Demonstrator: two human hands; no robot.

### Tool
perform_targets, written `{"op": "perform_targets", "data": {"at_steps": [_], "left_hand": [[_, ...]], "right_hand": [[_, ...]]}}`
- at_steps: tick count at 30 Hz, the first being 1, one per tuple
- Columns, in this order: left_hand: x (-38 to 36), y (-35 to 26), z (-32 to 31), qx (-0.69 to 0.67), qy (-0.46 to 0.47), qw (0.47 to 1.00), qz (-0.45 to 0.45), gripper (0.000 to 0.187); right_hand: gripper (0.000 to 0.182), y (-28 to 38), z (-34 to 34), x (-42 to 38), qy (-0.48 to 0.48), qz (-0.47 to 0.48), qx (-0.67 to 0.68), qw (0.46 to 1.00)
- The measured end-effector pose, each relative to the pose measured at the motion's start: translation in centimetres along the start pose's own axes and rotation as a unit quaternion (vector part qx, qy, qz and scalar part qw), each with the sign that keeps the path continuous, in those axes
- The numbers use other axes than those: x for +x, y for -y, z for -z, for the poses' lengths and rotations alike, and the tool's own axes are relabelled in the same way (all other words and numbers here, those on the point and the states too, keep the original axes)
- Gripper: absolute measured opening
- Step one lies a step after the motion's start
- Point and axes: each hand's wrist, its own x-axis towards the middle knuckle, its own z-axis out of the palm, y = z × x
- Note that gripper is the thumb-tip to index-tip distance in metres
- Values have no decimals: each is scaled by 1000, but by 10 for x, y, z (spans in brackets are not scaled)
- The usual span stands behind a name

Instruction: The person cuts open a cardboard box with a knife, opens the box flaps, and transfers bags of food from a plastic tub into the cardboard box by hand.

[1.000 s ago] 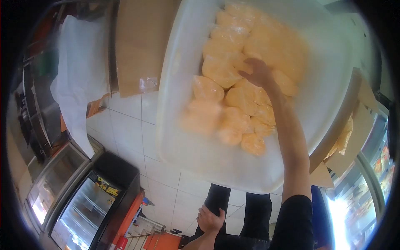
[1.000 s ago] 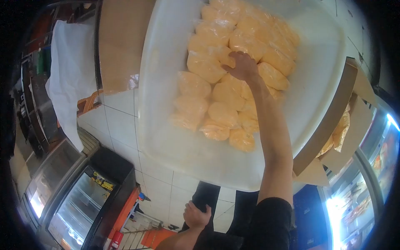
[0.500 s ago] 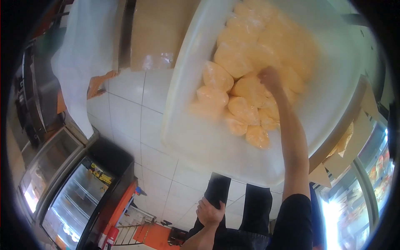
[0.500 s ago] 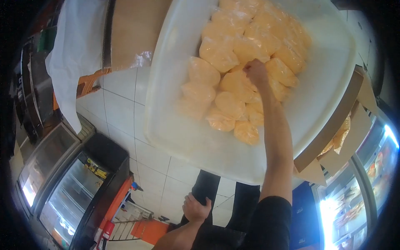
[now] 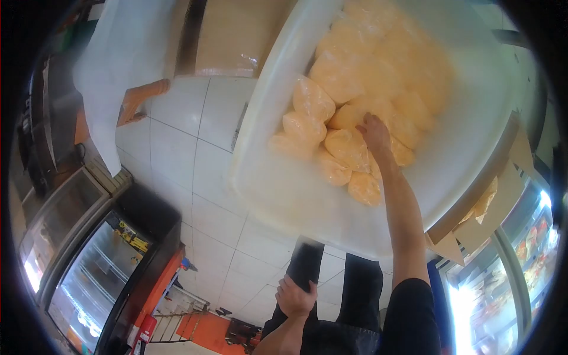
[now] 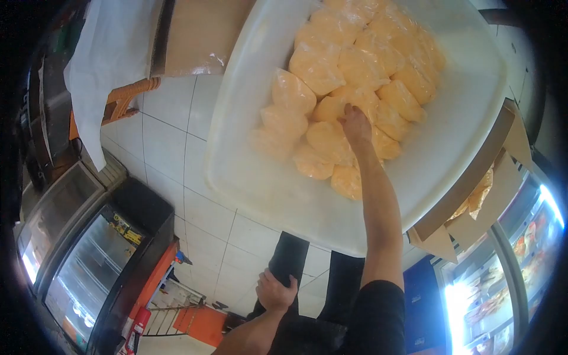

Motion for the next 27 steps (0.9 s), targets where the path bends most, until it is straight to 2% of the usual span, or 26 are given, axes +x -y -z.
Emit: {"op": "perform_targets", "data": {"at_steps": [2,3,4,5,6,8,9,11,12,14,15,17,18,20,21,23,24,26,27], "left_hand": [[-2,2,-5,0,-18,1000,-9,71],[-3,3,-7,2,-37,999,-22,70],[-4,4,-6,2,-36,999,-22,70],[-4,4,-5,-2,-18,1000,-14,69],[-2,3,-4,-5,-2,1000,-5,69],[1,2,0,-7,9,1000,-5,68],[0,4,2,-5,22,1000,-7,67],[-2,7,-1,-1,21,1000,-10,67],[-2,6,-2,-2,17,1000,-11,68],[-2,5,-3,-3,14,1000,-14,68],[-3,6,-3,-1,12,1000,-18,68],[-6,7,-6,-6,7,1000,-16,68],[-6,8,-7,-12,0,1000,-17,68],[-7,8,-10,-14,-6,1000,-20,68],[-8,8,-11,-15,-11,1000,-22,67],[-9,6,-11,-12,-12,1000,-21,67],[-9,7,-11,-8,-13,1000,-16,68],[-9,5,-10,-8,-17,1000,-13,68],[-11,4,-10,-10,-17,1000,-13,68]], "right_hand": [[39,24,24,7,39,-178,65,981],[39,37,18,0,40,-179,65,981],[36,50,10,-12,-116,-144,20,983],[33,59,3,-23,-270,-104,-26,957],[33,63,-6,-34,-271,-102,-26,957],[26,69,-28,-55,-187,-55,102,976],[26,65,-38,-62,-185,-58,103,976],[22,48,-53,-73,-68,-4,115,991],[22,36,-64,-68,-69,-2,114,991],[20,17,-82,-53,-37,-67,161,984],[20,24,-77,-52,-34,-65,161,984],[21,53,-53,-48,79,-133,70,985],[21,68,-47,-55,79,-133,69,986],[26,92,-35,-88,50,-46,54,996],[26,89,-48,-108,50,-47,52,996],[29,81,-84,-140,-37,49,126,990],[29,77,-89,-144,-37,49,128,990],[29,78,-95,-145,101,-29,95,990],[29,93,-74,-130,100,-29,100,990]]}}
